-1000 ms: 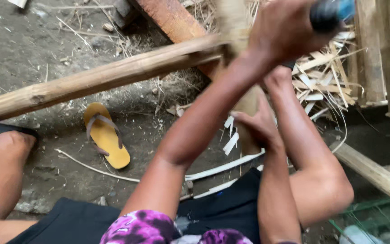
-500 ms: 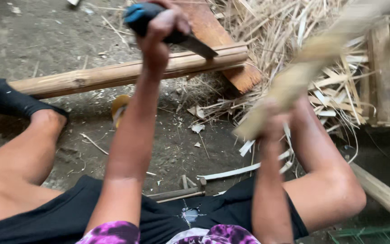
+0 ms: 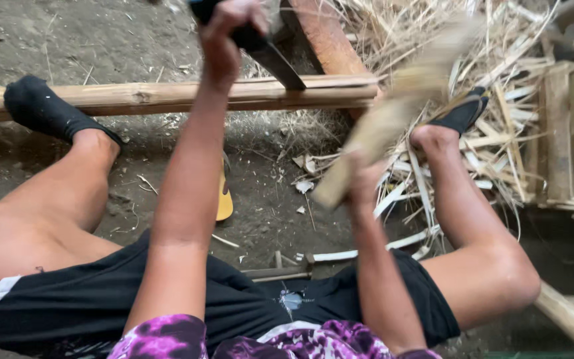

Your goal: The person uses a machete and a wooden mallet to split a long bamboo pole into thin strips. They mark the bamboo with a pencil, then repeatedly strike the machete to separate the material, eventually producing multiple flat slats.

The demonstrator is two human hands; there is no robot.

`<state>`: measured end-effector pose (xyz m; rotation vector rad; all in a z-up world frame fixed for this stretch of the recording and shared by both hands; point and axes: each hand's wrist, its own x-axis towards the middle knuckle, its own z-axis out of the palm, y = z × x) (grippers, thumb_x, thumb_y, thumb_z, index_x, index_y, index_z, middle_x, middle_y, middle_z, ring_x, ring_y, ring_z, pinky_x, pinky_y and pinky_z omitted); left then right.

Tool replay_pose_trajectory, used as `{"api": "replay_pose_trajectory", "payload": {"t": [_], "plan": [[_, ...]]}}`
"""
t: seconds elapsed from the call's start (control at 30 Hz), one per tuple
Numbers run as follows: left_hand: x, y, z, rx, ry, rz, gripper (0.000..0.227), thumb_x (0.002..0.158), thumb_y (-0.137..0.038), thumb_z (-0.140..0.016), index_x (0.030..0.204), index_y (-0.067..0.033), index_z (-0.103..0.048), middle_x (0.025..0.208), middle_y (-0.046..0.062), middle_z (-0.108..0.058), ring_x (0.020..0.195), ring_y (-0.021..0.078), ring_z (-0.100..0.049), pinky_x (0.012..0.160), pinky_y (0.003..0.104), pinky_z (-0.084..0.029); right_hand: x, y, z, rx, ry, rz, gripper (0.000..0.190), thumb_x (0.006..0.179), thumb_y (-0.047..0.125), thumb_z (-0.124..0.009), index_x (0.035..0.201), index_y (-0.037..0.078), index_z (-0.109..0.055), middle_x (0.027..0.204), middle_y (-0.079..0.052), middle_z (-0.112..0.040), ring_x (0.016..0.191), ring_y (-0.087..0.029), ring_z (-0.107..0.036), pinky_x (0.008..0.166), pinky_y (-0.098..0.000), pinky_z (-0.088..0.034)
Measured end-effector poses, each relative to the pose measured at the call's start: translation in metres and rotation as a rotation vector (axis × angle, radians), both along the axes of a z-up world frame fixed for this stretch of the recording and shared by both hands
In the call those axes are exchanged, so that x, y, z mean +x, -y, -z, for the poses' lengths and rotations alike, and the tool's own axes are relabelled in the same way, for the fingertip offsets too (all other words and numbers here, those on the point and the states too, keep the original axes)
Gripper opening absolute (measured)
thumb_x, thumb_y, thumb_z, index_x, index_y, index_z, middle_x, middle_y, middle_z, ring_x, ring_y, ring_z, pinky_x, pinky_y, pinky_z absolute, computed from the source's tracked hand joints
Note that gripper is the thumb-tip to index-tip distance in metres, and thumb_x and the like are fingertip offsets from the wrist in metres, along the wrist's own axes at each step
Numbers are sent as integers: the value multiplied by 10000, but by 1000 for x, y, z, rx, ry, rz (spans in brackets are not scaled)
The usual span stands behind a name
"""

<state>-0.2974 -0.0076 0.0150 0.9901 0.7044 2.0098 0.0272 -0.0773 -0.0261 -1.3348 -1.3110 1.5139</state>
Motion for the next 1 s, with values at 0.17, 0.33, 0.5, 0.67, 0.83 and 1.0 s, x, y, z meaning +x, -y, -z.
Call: {"api": "replay_pose_trajectory", "payload": {"t": [0.17, 0.33, 0.5, 0.67, 0.83, 1.0], "plan": [[33, -15, 33, 35, -673, -301, 195, 916, -136, -812, 907, 7, -679, 778, 89, -704, 679, 191, -695, 614, 344, -590, -33, 46, 29, -171, 129, -305, 956, 746, 329, -833, 1527, 53, -354, 1296, -154, -605, 1135, -249, -610, 948, -407, -536], [-20, 16, 43, -189, -16, -640, 261, 945, -149, -749, 721, -25, -696, 610, 64, -718, 512, 167, -710, 498, 305, -578, 11, 44, -36, -207, 206, -173, 901, 718, 314, -821, 1482, 83, -402, 1194, -118, -634, 977, -237, -660, 801, -394, -590], [32, 23, -1, 345, -532, -623, 368, 850, -183, -811, 997, 59, -576, 850, 123, -677, 719, 178, -687, 604, 290, -597, 75, 28, -191, -127, 794, -356, 862, 757, 331, -774, 1538, 138, -464, 1181, -116, -695, 973, -225, -645, 826, -398, -538], [114, 53, -50, 382, -803, -296, 180, 807, -125, -827, 889, -80, -672, 758, 73, -688, 721, 205, -690, 698, 376, -546, 136, -15, -268, 9, 981, -311, 1000, 669, 381, -840, 1534, 62, -454, 1236, -175, -696, 957, -255, -718, 818, -414, -581], [155, 61, -115, 439, -824, -144, 270, 919, -146, -894, 1040, -37, -678, 905, 111, -707, 820, 277, -725, 774, 371, -585, 187, -74, -246, 105, 1093, -255, 973, 726, 375, -901, 1529, 3, -497, 1229, -224, -690, 998, -308, -692, 809, -457, -561], [260, -2, -128, 746, -1091, 57, 358, 869, -141, -867, 1089, -28, -609, 995, 130, -658, 940, 331, -669, 872, 424, -538, 260, -119, -112, 58, 665, -130, 984, 702, 421, -904, 1483, -4, -482, 1307, -153, -655, 1094, -223, -652, 878, -359, -547]]}}
